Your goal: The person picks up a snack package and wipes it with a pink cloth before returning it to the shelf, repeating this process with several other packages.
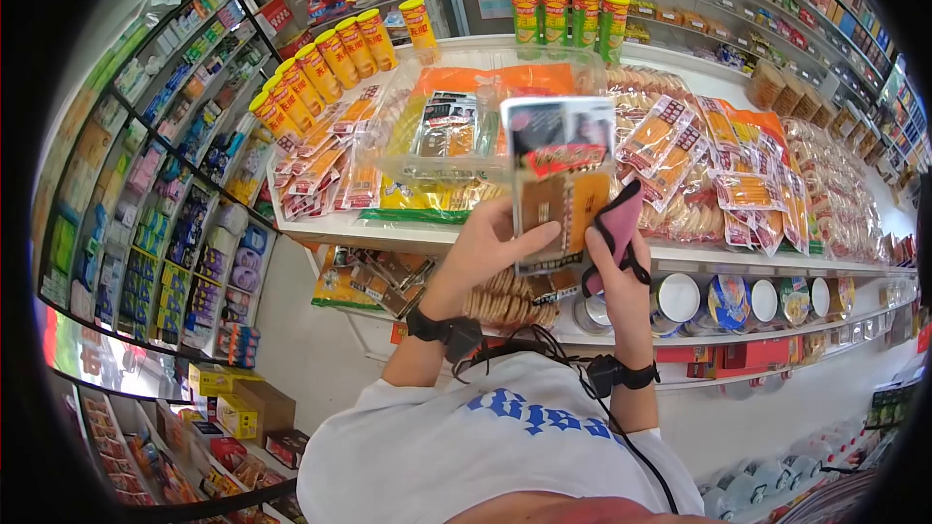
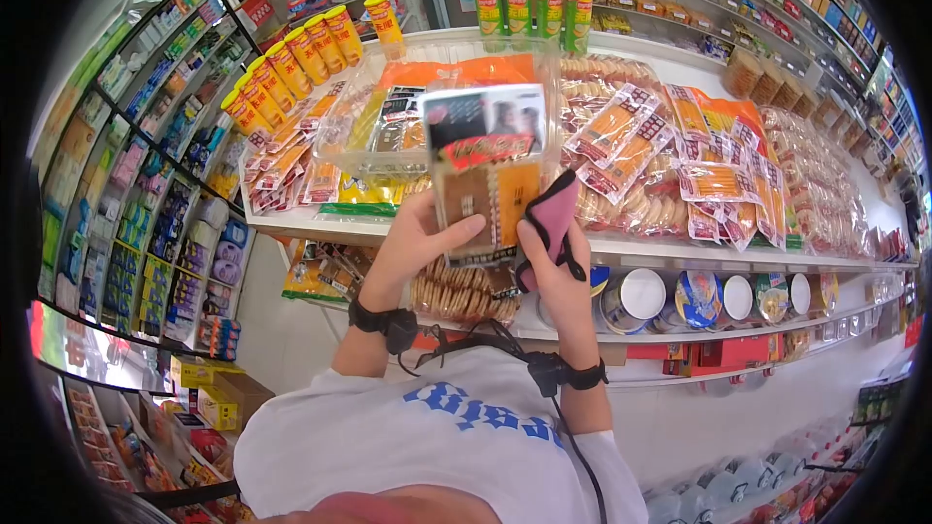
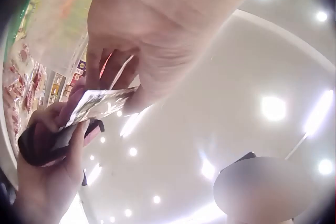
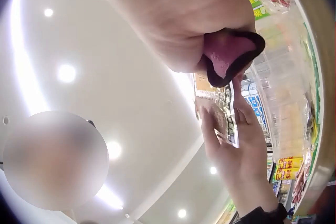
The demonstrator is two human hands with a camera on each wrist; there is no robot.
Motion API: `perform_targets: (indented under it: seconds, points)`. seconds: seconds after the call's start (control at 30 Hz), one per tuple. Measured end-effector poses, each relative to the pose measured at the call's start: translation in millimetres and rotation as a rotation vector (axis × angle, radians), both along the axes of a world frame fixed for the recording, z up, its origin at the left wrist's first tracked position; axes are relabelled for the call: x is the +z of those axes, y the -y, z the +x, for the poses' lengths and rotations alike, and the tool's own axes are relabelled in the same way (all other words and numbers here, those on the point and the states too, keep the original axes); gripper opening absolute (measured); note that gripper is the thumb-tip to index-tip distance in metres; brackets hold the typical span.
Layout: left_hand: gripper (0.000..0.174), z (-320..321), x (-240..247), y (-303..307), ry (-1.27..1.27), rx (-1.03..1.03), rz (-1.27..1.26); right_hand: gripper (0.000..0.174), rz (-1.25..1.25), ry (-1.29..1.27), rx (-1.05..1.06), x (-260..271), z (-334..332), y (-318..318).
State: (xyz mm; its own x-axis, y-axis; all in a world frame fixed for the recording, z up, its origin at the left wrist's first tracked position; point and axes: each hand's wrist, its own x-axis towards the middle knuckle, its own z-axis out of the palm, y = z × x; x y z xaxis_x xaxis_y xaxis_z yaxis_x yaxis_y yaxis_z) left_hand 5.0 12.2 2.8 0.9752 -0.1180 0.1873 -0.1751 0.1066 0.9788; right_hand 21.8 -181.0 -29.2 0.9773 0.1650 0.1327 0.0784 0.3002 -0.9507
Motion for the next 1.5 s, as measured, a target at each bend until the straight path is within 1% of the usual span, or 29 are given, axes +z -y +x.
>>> perform_targets:
  seconds: [0.07,0.1,0.2,0.23,0.33,0.37,0.43,0.5,0.53,0.6,0.67,0.7,0.77,0.8,0.83,0.87,0.9,1.0,1.07,1.17,1.2,1.23,1.27,1.3,1.33,1.37,1.4,1.47,1.5]
  points:
    - [0.039,-1.2,-1.6,-1.4,-0.003,0.110,-0.089,0.030,0.007,0.009,0.005,5.2,-3.0,-1.7]
    - [0.039,0.4,-5.5,-2.5,-0.009,0.143,-0.118,0.032,-0.059,0.082,0.084,3.9,-0.2,-1.7]
    - [0.037,1.5,-12.2,-2.5,-0.050,0.174,-0.315,0.033,-0.217,-0.039,0.145,11.8,-7.5,-4.1]
    - [0.036,-0.1,-9.6,-0.2,-0.042,0.186,-0.357,0.034,-0.187,-0.057,0.117,11.4,-8.3,-4.7]
    - [0.035,1.8,-10.9,2.5,0.014,0.172,-0.403,0.032,-0.065,-0.031,-0.284,9.9,-5.9,-12.2]
    - [0.035,2.6,-12.1,3.7,0.039,0.160,-0.406,0.025,-0.062,0.040,-0.359,9.2,-6.0,-12.3]
    - [0.037,4.4,-10.4,11.9,-0.066,0.091,-0.601,0.026,-0.306,0.378,-0.287,2.5,-5.4,-15.6]
    - [0.045,1.4,-2.1,28.5,-0.136,-0.036,-0.721,0.040,-0.513,0.877,-0.247,6.2,-4.7,-25.2]
    - [0.045,1.2,-8.4,31.3,-0.139,-0.019,-0.659,0.053,-0.648,0.847,-0.263,20.2,-15.6,-34.2]
    - [0.046,2.4,-16.4,32.3,-0.140,-0.029,-0.571,0.060,-0.659,0.890,-0.206,16.5,-16.7,-39.8]
    - [0.048,3.2,-11.5,33.0,-0.136,-0.082,-0.520,0.058,-0.676,0.925,-0.220,22.3,-5.3,-32.3]
    - [0.049,9.6,-22.1,27.0,-0.126,-0.101,-0.456,0.057,-0.682,0.940,-0.226,25.3,2.2,-28.7]
    - [0.049,10.0,-17.5,28.0,-0.109,-0.173,-0.368,0.054,-0.629,0.814,-0.333,19.7,17.8,-26.8]
    - [0.049,5.9,-10.6,32.7,-0.027,-0.118,-0.238,0.053,-0.601,0.754,-0.387,18.2,23.8,-26.3]
    - [0.049,0.9,-5.4,37.4,0.055,-0.063,-0.109,0.048,-0.507,0.697,-0.352,18.7,26.1,-25.3]
    - [0.050,-1.5,-3.1,39.5,0.138,-0.008,0.020,0.048,-0.522,0.740,-0.337,20.5,24.7,-25.2]
    - [0.049,1.0,-6.9,36.1,0.079,-0.082,-0.084,0.047,-0.537,0.784,-0.323,24.9,21.3,-24.5]
    - [0.045,-5.1,-7.1,28.6,0.006,-0.111,-0.093,0.043,-0.583,0.906,-0.262,31.9,10.1,-19.4]
    - [0.045,-6.3,-23.8,23.1,0.041,-0.084,0.081,0.043,-0.630,0.968,-0.196,45.2,-1.0,-20.2]
    - [0.046,-13.1,-26.5,19.1,0.154,-0.069,0.325,0.034,-0.685,1.049,-0.215,52.4,-3.9,-20.9]
    - [0.044,-12.9,-15.2,20.4,0.034,-0.105,0.333,0.031,-0.699,1.065,-0.222,53.4,-3.3,-19.5]
    - [0.043,-13.3,5.2,23.4,-0.087,-0.139,0.340,0.023,-0.724,1.025,-0.257,57.4,-4.5,-16.4]
    - [0.041,-14.2,15.8,25.2,-0.209,-0.171,0.345,0.021,-0.671,0.946,-0.292,55.3,-1.0,-14.5]
    - [0.041,-7.8,-6.6,30.0,0.016,-0.210,0.182,0.020,-0.618,0.868,-0.323,51.0,5.7,-13.1]
    - [0.042,-8.0,-7.5,34.1,0.030,-0.186,0.181,0.018,-0.565,0.791,-0.352,45.8,10.8,-10.8]
    - [0.044,-7.9,-7.7,36.6,0.045,-0.162,0.181,0.025,-0.540,0.693,-0.330,40.2,14.3,-7.0]
    - [0.045,-6.7,-7.5,38.2,0.062,-0.140,0.183,0.030,-0.525,0.714,-0.359,36.5,16.7,-8.8]
    - [0.050,-3.1,-8.1,40.5,0.013,-0.100,-0.055,0.040,-0.495,0.754,-0.420,29.5,20.0,-12.0]
    - [0.053,-0.4,-9.4,41.6,-0.012,-0.080,-0.175,0.052,-0.552,0.769,-0.453,24.9,16.0,-17.0]
